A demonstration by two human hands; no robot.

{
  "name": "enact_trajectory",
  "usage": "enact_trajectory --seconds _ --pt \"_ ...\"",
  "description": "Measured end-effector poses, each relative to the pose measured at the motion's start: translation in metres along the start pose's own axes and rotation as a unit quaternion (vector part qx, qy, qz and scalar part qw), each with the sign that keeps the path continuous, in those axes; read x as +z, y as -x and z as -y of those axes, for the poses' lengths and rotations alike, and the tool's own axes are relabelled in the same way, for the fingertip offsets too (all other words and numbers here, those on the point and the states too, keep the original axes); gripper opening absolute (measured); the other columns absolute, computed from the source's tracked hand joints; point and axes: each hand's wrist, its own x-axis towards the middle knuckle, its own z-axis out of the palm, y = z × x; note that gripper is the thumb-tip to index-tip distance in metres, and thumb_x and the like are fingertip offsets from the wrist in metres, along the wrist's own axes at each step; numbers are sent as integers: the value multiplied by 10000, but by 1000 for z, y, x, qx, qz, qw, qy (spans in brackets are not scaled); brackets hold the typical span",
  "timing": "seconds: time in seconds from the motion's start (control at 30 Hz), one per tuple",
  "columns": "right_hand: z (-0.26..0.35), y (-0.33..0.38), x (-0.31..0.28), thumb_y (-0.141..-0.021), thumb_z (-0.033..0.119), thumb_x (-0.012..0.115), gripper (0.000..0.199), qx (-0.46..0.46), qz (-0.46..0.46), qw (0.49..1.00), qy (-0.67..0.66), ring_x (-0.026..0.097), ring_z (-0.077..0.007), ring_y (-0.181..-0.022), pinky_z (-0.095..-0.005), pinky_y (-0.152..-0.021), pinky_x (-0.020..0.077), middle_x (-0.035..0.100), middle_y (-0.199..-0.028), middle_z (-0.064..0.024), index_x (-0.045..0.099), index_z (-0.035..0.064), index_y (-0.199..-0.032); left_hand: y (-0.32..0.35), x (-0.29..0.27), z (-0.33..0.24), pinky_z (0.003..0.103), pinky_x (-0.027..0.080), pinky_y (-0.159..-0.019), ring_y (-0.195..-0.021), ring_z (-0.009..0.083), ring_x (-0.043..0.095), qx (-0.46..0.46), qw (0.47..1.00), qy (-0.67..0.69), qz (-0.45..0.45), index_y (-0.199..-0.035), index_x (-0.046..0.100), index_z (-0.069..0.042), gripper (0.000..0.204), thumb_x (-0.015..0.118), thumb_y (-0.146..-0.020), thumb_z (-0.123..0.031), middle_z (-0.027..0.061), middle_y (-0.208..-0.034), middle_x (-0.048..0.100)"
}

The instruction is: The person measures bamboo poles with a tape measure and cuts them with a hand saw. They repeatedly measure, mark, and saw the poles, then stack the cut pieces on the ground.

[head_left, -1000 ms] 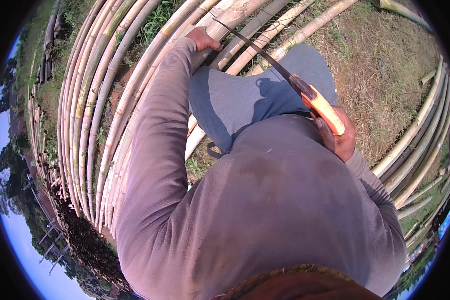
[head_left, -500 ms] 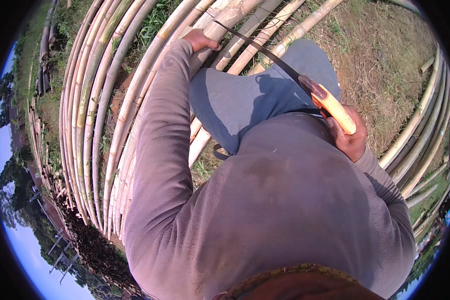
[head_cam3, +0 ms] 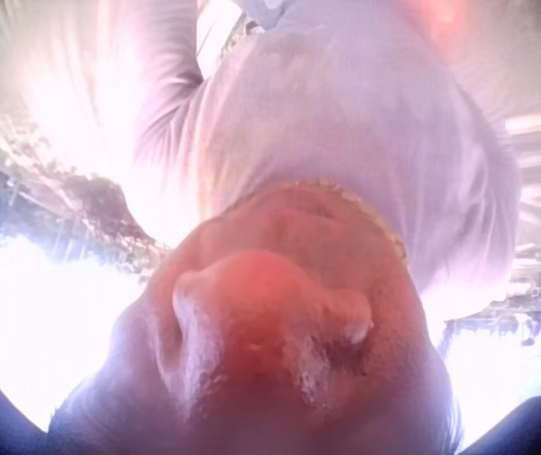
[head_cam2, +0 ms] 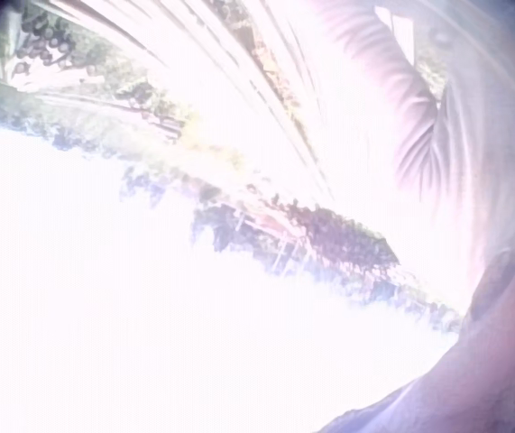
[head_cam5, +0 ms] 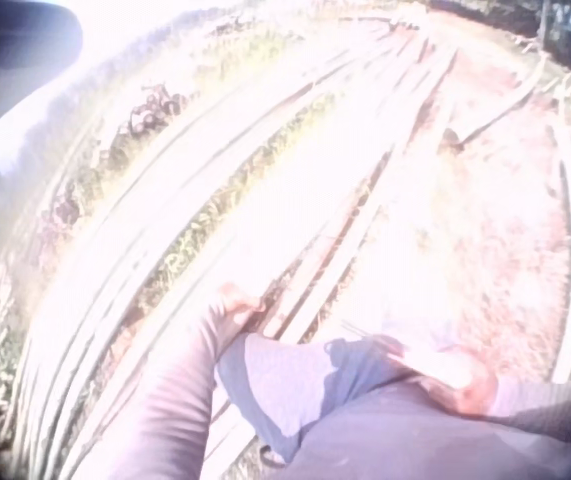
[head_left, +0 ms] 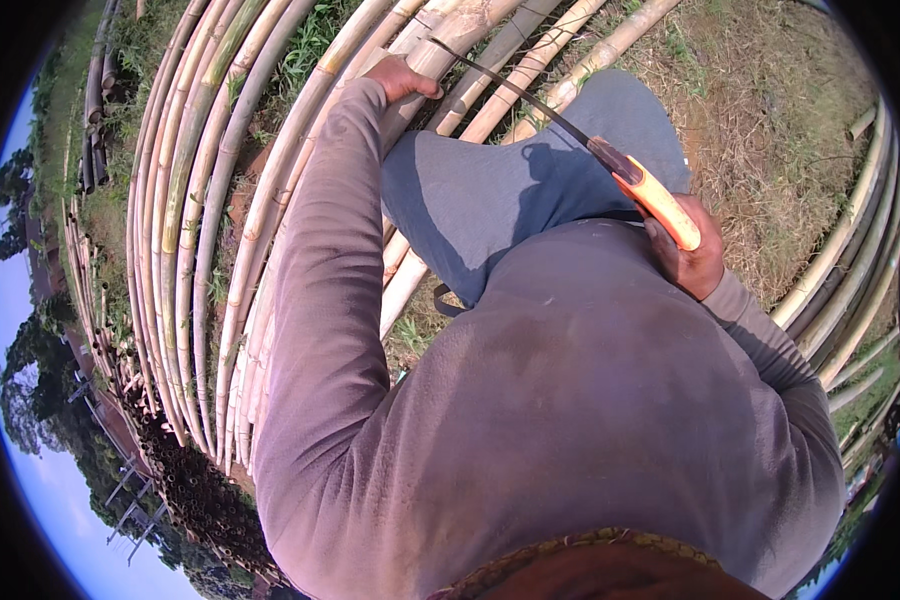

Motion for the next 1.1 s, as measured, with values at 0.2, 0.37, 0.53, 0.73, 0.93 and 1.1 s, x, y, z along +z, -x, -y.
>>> enact_trajectory --seconds 0.2,0.37,0.53,0.73,0.93,1.1 --pt "-25 -145 129 -952 261 725 289 11 -56 998 -5 704 -272 -707 -373 -653 549 699 -787 -139 627 45 -1117 -16 -1 1 333 520 -857 -851 231 700 -3 1000 12 4 -981 775 13 503 869 -635 -340 112 -917 760" --pt "-12 -83 63 -953 166 713 243 17 -5 999 -50 713 -254 -742 -370 -684 558 713 -830 -121 633 17 -1129 -2 -4 -9 373 484 -991 -1070 336 672 25 1000 -6 -15 -1003 770 56 742 895 -546 -514 258 -1091 726" --pt "-1 6 -2 -917 110 747 292 24 -14 1000 2 735 -277 -848 -381 -759 574 722 -972 -152 649 7 -1171 0 -1 9 368 478 -992 -1071 299 674 -24 986 142 78 -950 804 0 581 889 -598 -455 200 -1043 751" --pt "-26 -138 105 -960 225 715 256 69 15 997 -44 703 -310 -760 -386 -682 543 696 -896 -146 634 35 -1111 10 -11 -19 328 505 -931 -956 206 696 -3 984 165 63 -1010 771 -3 396 833 -710 -252 78 -910 754" --pt "-24 -110 92 -955 196 716 202 13 -28 997 -73 705 -266 -733 -362 -667 535 687 -796 -121 647 35 -1055 7 -6 -1 342 490 -964 -950 219 691 -26 971 209 111 -982 775 7 388 840 -708 -259 107 -946 759" --pt "-38 -116 88 -942 197 733 234 106 5 983 -151 699 -255 -746 -350 -679 535 697 -871 -117 651 16 -1066 7 -6 -14 338 475 -974 -942 233 690 -37 994 82 58 -1004 765 18 514 883 -649 -334 113 -933 754"
